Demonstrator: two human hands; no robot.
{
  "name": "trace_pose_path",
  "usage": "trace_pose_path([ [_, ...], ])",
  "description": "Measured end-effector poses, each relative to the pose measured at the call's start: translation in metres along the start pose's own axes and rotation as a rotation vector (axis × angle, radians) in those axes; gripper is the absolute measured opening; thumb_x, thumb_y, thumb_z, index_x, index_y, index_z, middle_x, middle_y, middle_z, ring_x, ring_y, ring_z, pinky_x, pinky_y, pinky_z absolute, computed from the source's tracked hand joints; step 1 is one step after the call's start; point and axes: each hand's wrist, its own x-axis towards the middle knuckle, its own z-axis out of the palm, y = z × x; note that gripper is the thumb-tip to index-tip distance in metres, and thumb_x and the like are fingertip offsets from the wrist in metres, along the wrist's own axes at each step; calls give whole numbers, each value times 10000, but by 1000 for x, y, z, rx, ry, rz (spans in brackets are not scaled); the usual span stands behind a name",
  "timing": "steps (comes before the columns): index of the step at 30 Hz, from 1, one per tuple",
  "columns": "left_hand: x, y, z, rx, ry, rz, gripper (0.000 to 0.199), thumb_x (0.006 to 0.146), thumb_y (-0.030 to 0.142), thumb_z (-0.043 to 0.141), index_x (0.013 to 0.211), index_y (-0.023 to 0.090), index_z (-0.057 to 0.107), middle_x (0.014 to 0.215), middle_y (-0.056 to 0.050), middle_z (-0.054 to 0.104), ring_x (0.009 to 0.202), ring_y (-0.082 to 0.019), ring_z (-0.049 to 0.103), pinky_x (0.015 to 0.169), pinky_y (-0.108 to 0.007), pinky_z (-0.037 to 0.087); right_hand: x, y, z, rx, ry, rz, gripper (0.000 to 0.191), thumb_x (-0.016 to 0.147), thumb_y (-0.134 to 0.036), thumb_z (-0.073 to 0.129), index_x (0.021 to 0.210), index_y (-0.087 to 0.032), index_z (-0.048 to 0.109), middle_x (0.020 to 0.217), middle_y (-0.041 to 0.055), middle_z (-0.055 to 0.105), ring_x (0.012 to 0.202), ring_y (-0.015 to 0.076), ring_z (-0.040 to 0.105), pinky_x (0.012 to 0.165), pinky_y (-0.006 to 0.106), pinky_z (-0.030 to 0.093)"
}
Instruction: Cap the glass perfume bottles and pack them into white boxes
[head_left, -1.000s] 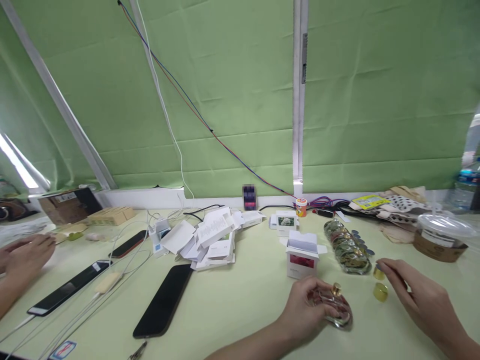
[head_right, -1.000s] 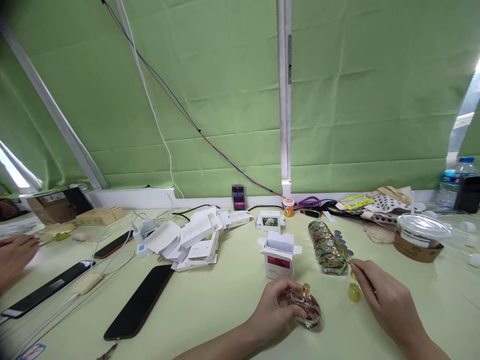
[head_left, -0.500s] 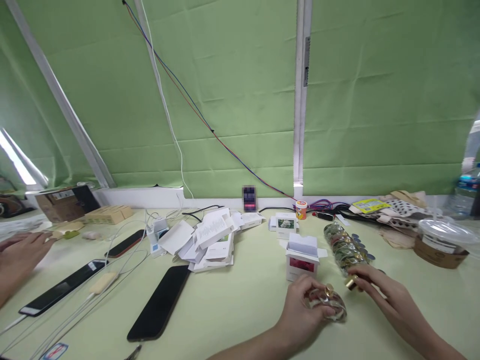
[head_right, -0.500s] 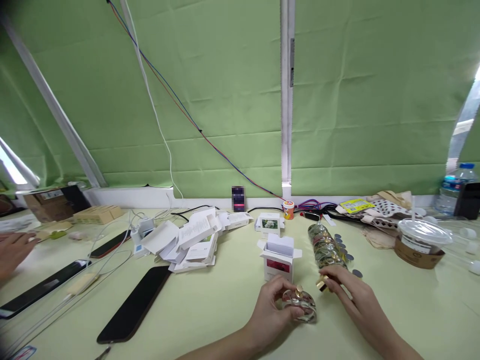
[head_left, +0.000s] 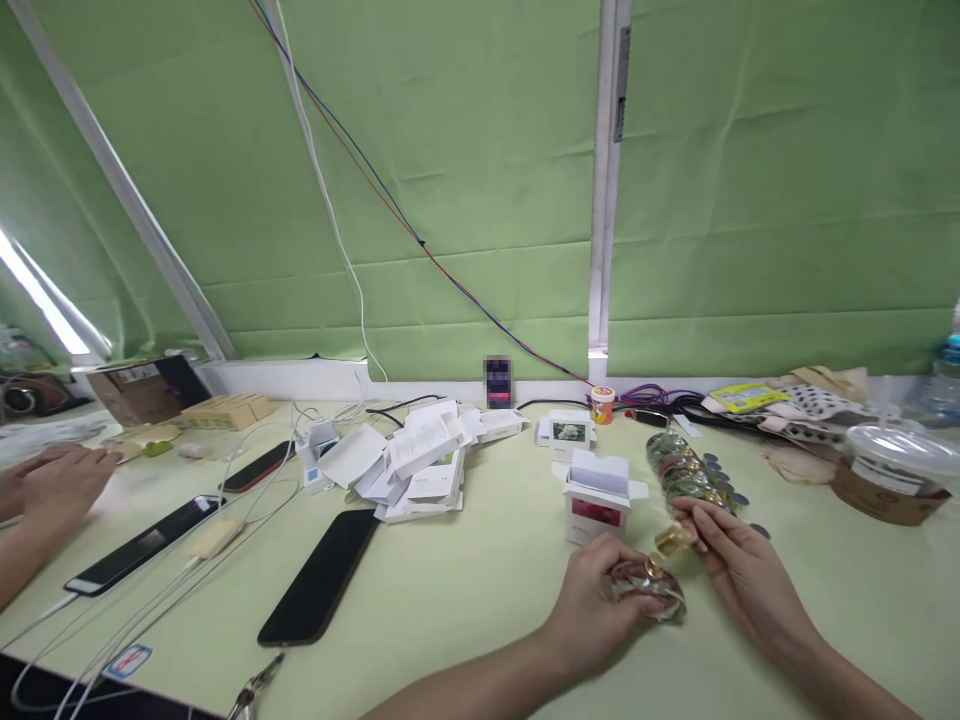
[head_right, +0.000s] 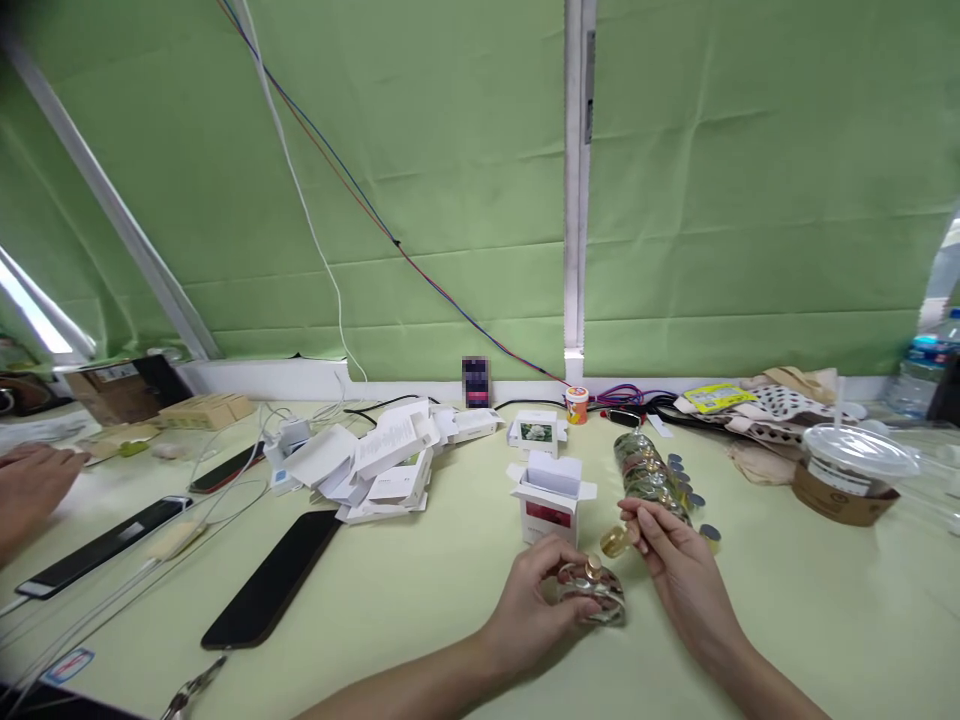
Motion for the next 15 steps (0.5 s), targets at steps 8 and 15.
trace_pose_path([
  [8,1,3,-1,35,8,-47,231,633,128,790,846,169,712,827,-16,653,772,-163,566,741,-261,446,-5,3,7,-414,-81,-178,330,865,-499,551,937,-195,657,676,-10,579,529,146,532,535,266,457],
  [15,0,11,-1,-55,23,-89,235,589,53,789,784,153,705,777,3,627,747,-149,557,707,-239,431,-8,-4,0,-746,-93,-411,278,948,-408,417,997,-218,614,672,-8,591,532,160,565,568,275,466],
])
